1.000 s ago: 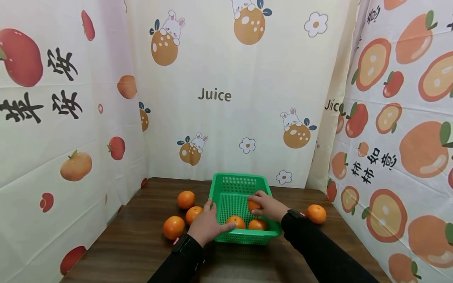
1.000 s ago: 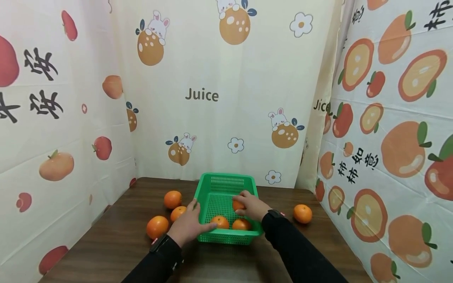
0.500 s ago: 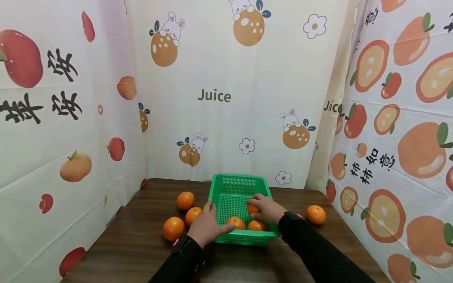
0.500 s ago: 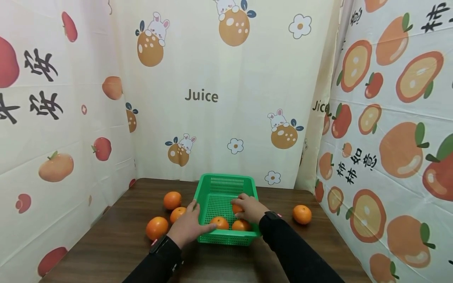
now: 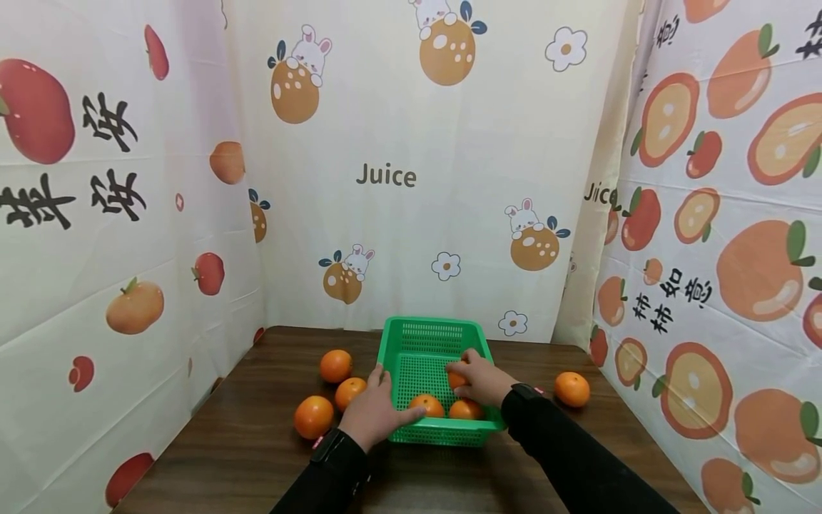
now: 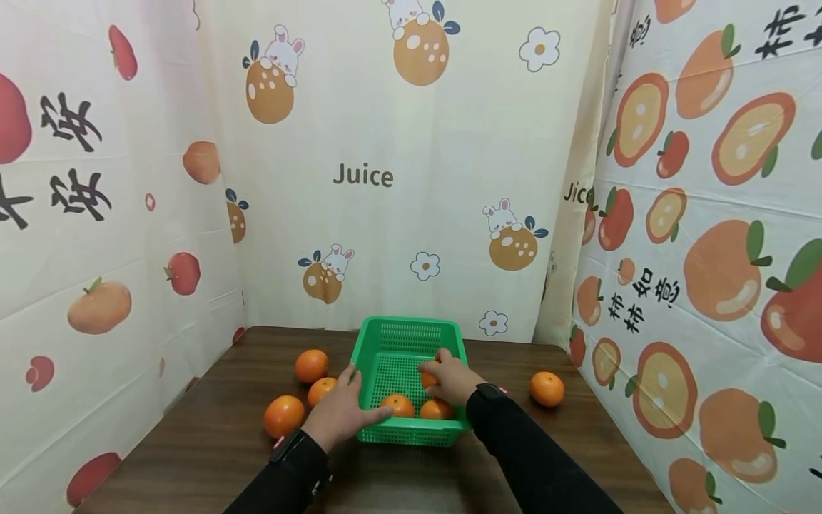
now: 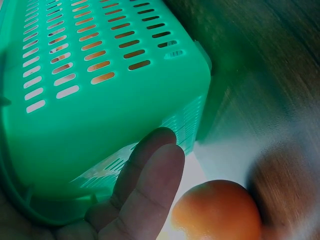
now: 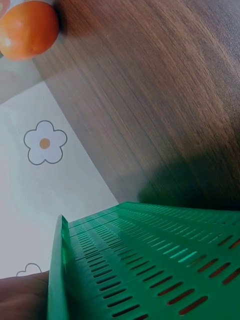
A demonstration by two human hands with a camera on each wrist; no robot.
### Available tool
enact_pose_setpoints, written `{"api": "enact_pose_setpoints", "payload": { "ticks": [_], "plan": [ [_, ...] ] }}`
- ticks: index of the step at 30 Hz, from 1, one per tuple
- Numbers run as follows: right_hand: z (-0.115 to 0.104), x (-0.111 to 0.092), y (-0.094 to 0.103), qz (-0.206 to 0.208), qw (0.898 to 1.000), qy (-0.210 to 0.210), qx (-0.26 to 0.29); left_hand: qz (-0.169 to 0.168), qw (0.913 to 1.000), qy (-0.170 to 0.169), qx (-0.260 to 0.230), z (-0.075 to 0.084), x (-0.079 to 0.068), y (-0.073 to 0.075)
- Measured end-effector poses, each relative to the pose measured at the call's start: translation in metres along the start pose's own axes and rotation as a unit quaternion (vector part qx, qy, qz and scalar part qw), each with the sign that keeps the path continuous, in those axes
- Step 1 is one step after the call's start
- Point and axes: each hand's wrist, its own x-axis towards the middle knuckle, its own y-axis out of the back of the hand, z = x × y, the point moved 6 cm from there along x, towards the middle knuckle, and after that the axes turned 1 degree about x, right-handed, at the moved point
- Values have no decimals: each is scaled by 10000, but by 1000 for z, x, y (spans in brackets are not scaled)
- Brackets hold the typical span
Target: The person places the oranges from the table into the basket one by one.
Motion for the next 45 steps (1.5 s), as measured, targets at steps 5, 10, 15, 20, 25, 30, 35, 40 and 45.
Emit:
{"api": "enact_pose_setpoints", "payload": {
  "ticks": [5, 10, 15, 20, 25, 30, 35, 40, 45],
  "plan": [
    [-2, 2, -2, -124, 9999, 12, -59, -17, 10000, 40, -21, 0, 0, -1],
    [-2, 4, -3, -146, 9996, 74, -209, -9, 10000, 30, 2, 1, -1, 1],
    [2, 10, -6, -168, 9995, 91, -233, 1, 10000, -2, 30, 1, -2, 2],
    [5, 14, -6, -281, 9994, 8, -212, -3, 10000, 1, 71, 1, 0, 1],
    [-3, 12, 1, -490, 9985, -211, -104, -8, 10000, 17, 82, -1, 2, 0],
    [-2, 16, 1, -708, 9966, -415, -74, -30, 10000, 6, 46, -2, 2, 0],
    [0, 21, -4, -764, 9953, -514, -308, -11, 10000, -2, 39, -2, 2, -1],
    [-1, 23, -7, -857, 9935, -641, -379, 34, 10000, -39, 81, 0, 1, 0],
    [-3, 22, -8, -936, 9916, -717, -533, 16, 10000, -8, 91, 0, 1, 0]
  ]
}}
